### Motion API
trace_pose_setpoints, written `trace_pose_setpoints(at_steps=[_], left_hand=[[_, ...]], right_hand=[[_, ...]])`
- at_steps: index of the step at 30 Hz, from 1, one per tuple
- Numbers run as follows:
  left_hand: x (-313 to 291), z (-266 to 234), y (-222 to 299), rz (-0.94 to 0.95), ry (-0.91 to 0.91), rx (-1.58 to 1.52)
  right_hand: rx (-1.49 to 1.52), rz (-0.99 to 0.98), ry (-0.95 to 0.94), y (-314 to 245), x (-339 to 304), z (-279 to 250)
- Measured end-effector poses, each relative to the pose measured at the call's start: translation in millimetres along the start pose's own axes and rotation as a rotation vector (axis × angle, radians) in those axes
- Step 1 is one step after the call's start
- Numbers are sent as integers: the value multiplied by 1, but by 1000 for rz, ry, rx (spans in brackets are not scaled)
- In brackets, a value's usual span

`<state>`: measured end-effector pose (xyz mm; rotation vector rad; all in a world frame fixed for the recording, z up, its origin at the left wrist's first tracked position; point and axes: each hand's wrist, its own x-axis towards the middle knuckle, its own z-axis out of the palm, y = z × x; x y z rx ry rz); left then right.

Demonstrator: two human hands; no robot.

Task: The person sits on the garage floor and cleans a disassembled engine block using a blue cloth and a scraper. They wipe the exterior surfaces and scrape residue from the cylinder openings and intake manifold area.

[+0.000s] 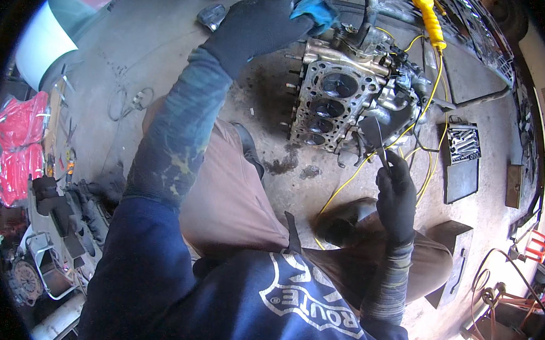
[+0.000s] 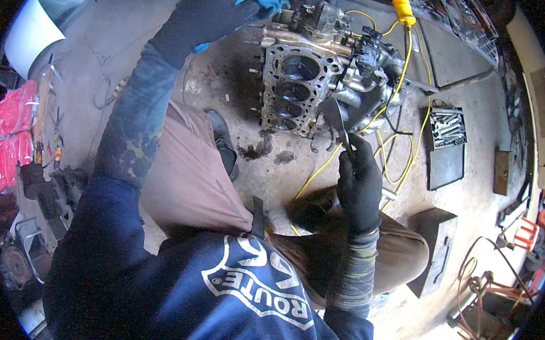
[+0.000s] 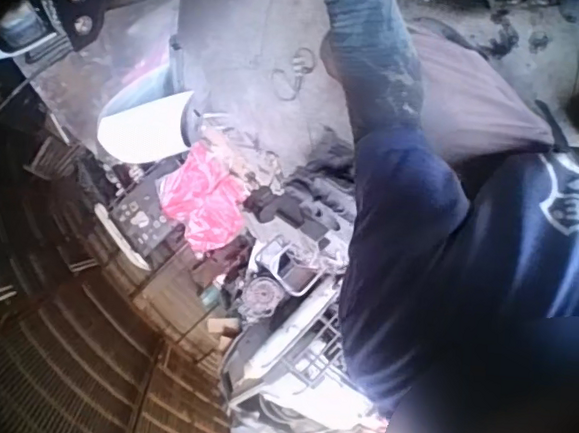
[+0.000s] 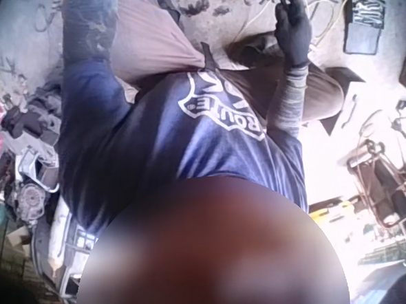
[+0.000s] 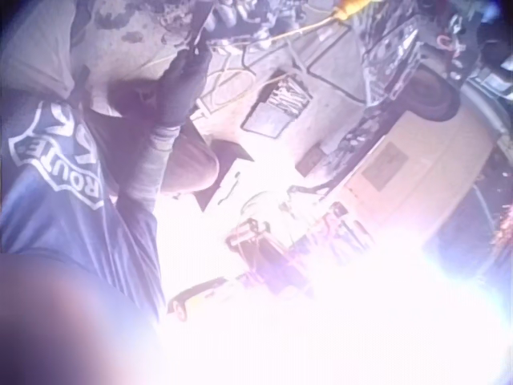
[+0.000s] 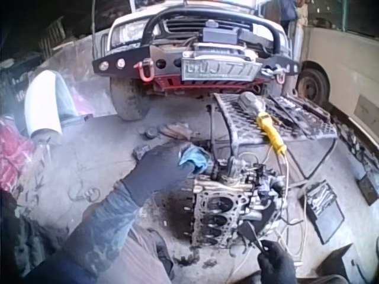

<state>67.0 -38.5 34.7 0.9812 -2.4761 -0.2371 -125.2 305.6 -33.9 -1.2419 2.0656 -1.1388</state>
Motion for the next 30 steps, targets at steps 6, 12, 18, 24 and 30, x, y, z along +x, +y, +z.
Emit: trace_pose_setpoints(at_steps=[6, 12, 18, 24, 30], left_hand=[[7, 55, -13, 19, -452, 234], [1, 69, -17, 108, -289, 206], [-3, 70, -15, 40, -228, 130], [-9, 73, -19, -21, -233, 39], [-9, 74, -19, -27, -290, 112]], right_hand=[[-284, -130, 35, -6, 33, -17], [-522, -296, -53, -62, 69, -47], [-732, -538, 33, -74, 105, -16], [-767, -506, 35, -68, 112, 6], [-619, -451, -1, -53, 109, 12]])
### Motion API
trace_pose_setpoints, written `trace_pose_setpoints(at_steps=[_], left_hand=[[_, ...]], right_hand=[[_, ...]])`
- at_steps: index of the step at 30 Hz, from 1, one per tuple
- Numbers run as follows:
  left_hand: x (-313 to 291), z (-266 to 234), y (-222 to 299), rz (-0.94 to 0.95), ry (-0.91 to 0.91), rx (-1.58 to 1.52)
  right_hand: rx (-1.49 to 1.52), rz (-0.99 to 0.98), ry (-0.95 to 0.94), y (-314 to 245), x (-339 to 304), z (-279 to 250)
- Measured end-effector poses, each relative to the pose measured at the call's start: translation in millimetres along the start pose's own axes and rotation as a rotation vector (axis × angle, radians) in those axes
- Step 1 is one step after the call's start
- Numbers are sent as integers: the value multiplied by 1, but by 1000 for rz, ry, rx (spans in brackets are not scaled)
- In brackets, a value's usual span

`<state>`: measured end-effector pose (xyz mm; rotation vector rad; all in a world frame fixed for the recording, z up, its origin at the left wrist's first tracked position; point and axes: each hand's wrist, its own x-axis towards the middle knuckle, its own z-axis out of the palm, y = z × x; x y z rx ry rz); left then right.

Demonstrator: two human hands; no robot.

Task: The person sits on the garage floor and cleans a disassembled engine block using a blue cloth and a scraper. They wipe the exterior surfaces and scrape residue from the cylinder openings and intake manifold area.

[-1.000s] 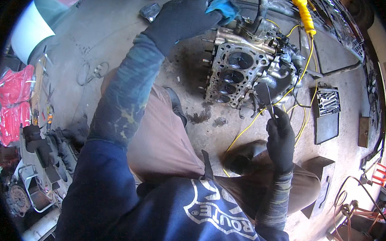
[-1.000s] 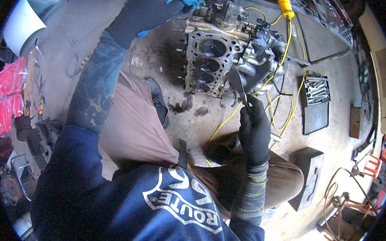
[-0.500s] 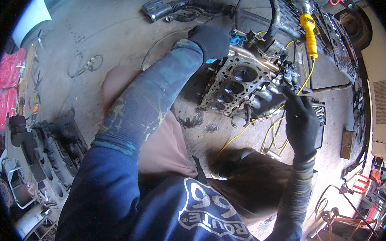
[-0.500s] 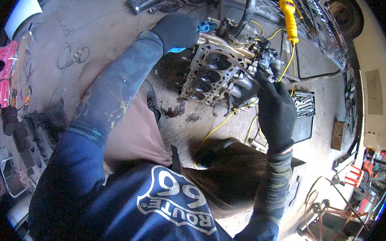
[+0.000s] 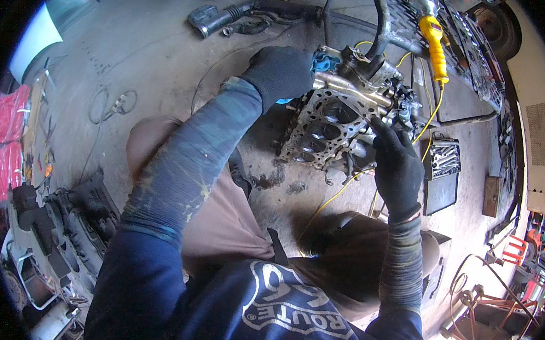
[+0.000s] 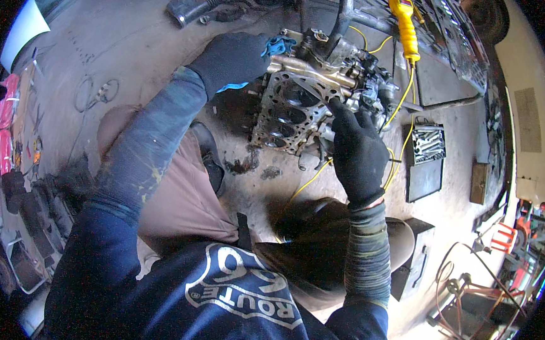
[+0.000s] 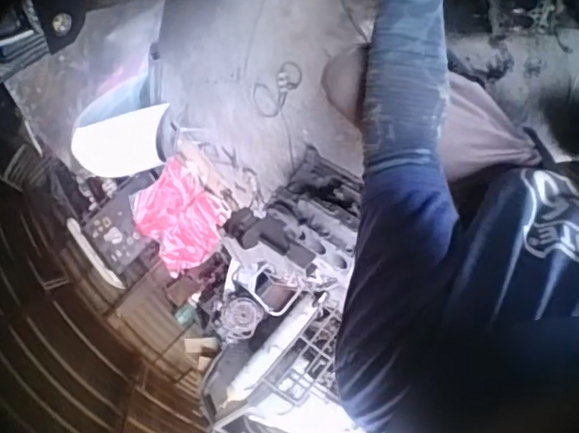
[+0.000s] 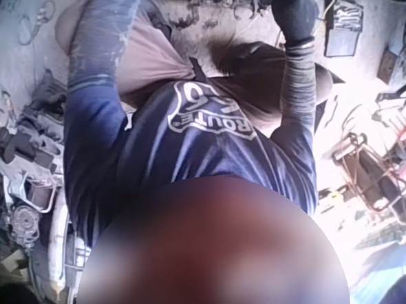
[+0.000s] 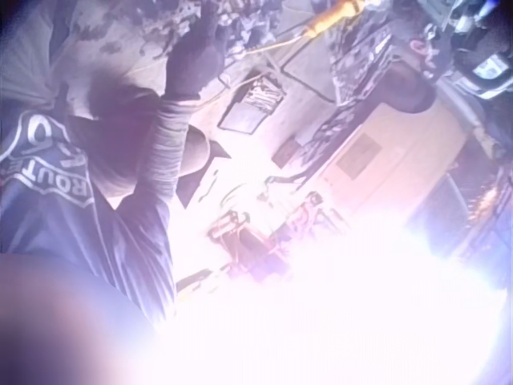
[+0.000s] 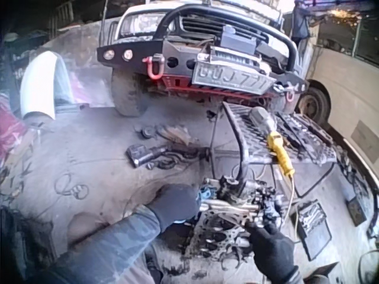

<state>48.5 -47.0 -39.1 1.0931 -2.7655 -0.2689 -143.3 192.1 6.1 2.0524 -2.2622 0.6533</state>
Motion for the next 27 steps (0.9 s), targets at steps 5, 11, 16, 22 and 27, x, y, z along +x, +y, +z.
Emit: trace_pose_setpoints(at_steps=[5, 11, 16, 22, 27], left_hand=[[0, 0, -4, 20, 22, -64], [-4, -3, 0, -4, 29, -62], [-4, -3, 0, 18, 72, -96], [-4, 2, -3, 21, 80, -88], [-4, 1, -3, 7, 64, -106]], right_hand=[[529, -221, -81, 2, -5, 15], [53, -85, -98, -11, -13, 1], [-113, -90, 68, -4, 0, -2], [118, -22, -57, 5, 0, 6], [179, -15, -29, 16, 0, 15]])
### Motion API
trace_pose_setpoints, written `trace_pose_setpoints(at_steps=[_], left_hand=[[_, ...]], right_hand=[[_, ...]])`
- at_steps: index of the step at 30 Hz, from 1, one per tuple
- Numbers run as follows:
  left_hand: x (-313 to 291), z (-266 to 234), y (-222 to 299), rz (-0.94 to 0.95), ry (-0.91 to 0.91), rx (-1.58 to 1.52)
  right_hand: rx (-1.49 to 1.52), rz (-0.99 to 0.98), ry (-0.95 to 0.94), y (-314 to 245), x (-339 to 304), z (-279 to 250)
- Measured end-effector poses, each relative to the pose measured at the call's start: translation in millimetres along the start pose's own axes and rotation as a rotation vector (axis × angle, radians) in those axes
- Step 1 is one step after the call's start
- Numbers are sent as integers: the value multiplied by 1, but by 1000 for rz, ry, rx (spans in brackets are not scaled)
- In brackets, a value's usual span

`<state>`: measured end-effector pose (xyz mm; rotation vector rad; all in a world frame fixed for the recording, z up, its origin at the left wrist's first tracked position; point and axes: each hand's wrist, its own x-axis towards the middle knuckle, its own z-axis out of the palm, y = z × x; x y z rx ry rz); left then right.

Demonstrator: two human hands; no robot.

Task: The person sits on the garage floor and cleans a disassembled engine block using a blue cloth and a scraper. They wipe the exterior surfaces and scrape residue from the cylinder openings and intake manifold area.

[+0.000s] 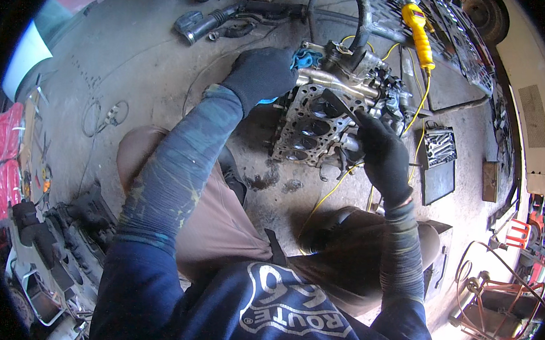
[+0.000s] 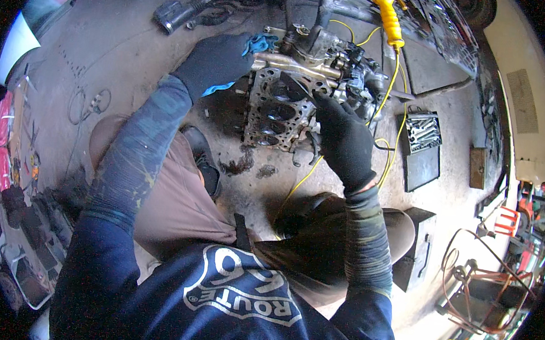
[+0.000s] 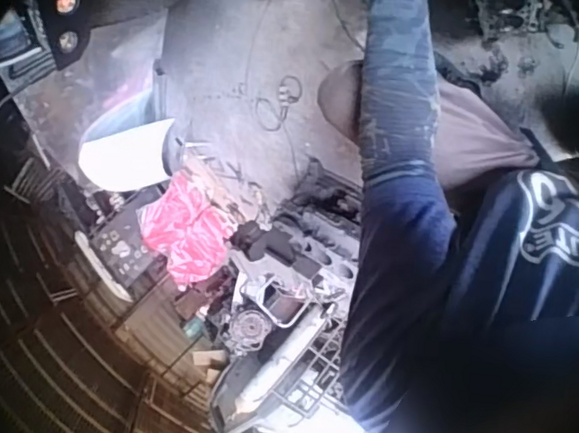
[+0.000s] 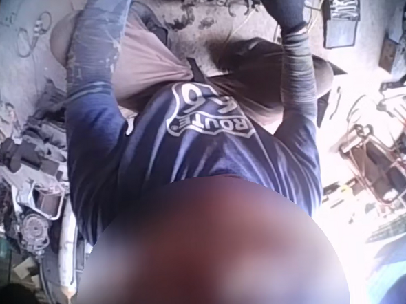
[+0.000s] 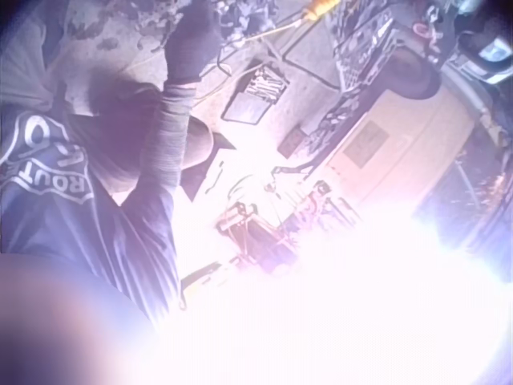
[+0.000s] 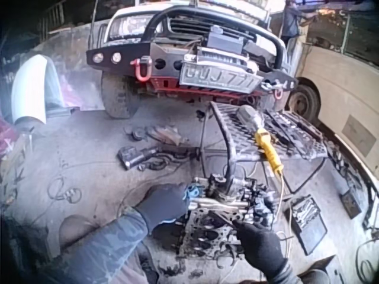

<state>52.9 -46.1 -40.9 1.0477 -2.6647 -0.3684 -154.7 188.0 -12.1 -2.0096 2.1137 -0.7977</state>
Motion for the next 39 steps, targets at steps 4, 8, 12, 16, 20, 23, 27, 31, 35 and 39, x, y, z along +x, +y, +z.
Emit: trace_pose_setpoints(at_steps=[4, 8, 12, 16, 20, 23, 27, 31, 35, 39], left_hand=[[0, 0, 2, -28, -23, -28], [0, -1, 0, -3, -24, 3], [0, -2, 1, -14, -39, 7], [0, -4, 4, -36, -29, -15], [-2, -4, 3, -16, -19, -22], [-1, -1, 0, -12, 3, 1], [1, 4, -2, -1, 3, -4], [-1, 4, -2, 7, 57, -6], [-1, 3, 0, -37, -8, -54], [2, 1, 0, -20, 11, -58]], right_hand=[[-45, 15, -37, -15, -7, 7], [-266, 41, 20, -32, -7, -8], [-326, -25, 114, -32, 2, -16], [-340, -60, 145, -27, 4, -8], [-304, -56, 165, -22, 2, -7], [-318, -89, 196, -19, 2, -9], [-334, -94, 201, -16, 6, -11], [-352, -122, 212, -16, 9, -13], [-359, -113, 185, -15, 11, -14], [-337, -149, 233, -15, 14, -13]])
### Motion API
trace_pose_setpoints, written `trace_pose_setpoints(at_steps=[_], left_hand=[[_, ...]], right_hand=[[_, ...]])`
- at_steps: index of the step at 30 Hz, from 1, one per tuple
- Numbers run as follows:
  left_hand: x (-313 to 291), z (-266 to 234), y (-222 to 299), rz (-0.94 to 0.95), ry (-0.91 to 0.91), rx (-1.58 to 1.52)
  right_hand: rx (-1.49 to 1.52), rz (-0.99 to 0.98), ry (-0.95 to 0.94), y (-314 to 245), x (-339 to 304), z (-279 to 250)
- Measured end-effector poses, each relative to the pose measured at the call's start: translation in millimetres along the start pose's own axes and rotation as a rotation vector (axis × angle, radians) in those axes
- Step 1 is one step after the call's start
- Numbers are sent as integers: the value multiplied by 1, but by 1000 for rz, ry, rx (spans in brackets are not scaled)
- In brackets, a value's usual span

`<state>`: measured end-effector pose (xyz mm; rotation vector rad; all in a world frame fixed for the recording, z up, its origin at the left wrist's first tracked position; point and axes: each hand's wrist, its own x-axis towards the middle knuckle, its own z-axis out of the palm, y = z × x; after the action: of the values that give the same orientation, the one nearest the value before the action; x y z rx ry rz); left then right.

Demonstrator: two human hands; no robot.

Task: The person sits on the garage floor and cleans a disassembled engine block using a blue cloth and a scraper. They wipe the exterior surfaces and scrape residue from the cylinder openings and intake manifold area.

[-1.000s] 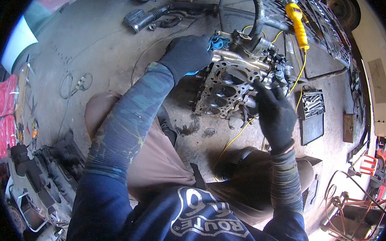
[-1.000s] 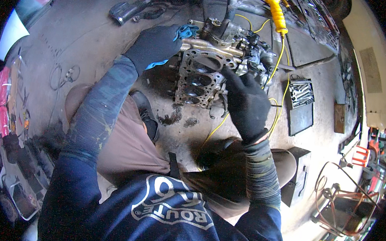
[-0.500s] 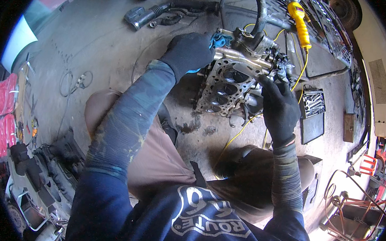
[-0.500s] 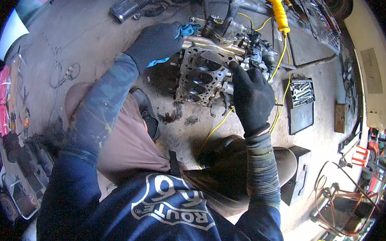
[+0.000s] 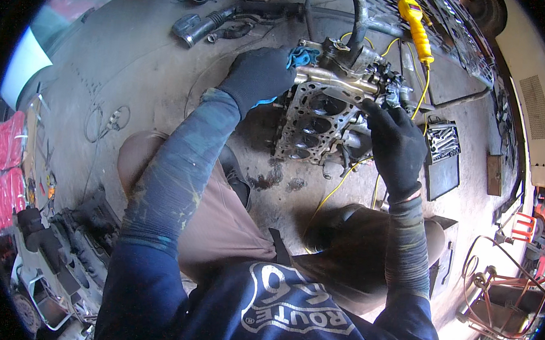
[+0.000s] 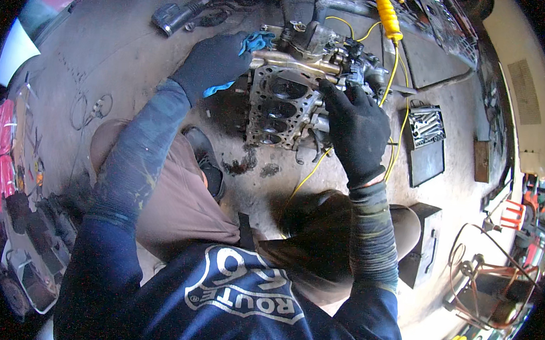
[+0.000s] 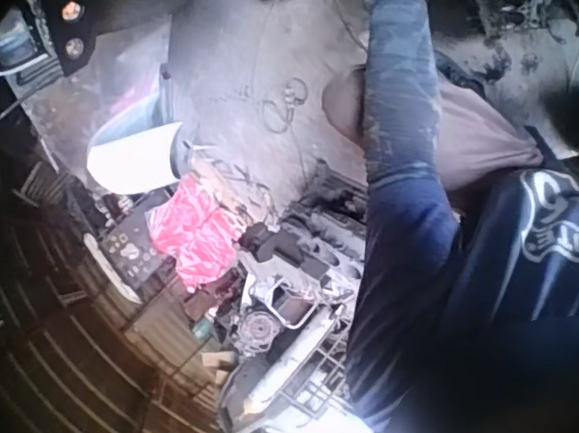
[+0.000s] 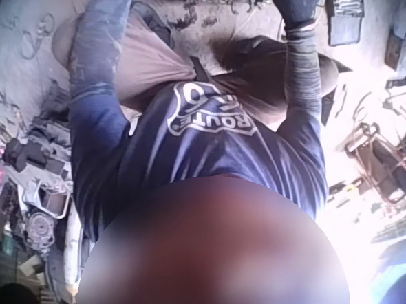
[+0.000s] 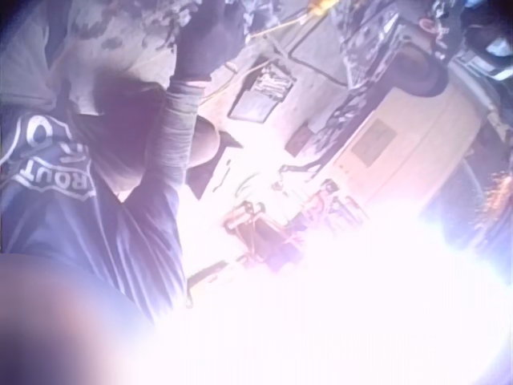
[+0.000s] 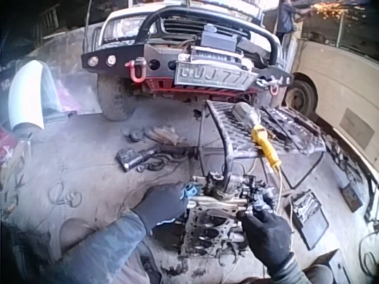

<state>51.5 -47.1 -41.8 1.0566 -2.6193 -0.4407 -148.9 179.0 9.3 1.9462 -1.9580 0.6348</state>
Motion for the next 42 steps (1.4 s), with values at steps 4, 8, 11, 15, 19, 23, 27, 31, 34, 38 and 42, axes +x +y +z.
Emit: trace_pose_setpoints(at_steps=[4, 8, 11, 15, 19, 23, 27, 31, 34, 38, 42], left_hand=[[-2, -2, 1, -42, -72, 11], [-1, -3, 1, -9, -28, 7], [-5, -1, 1, -32, -35, 11], [-4, 1, -1, 14, 6, -46], [-4, 3, -3, 0, 3, -1], [-4, 4, -2, -2, 12, -28], [-3, 1, -1, 0, 9, -10], [-4, -2, 1, -23, -37, 19], [-6, -2, 3, 5, 30, 3], [-5, -3, 3, -35, -50, 18], [-3, -3, 3, -24, -4, 5]], right_hand=[[-37, 29, -122, -1, 0, 1], [-33, 35, -10, -1, 2, -1], [-59, 8, -62, -2, 2, 0], [-55, 29, -75, -2, 4, 0], [-76, -2, -53, -3, 2, 1], [-50, 22, -62, -1, 3, 0], [-63, 28, -23, -1, 3, -3], [-52, 45, -50, -1, 2, -3], [-41, 18, -6, 0, 2, 0], [-49, -4, -25, 0, 1, 8], [-50, 16, -17, 2, 1, 8]])
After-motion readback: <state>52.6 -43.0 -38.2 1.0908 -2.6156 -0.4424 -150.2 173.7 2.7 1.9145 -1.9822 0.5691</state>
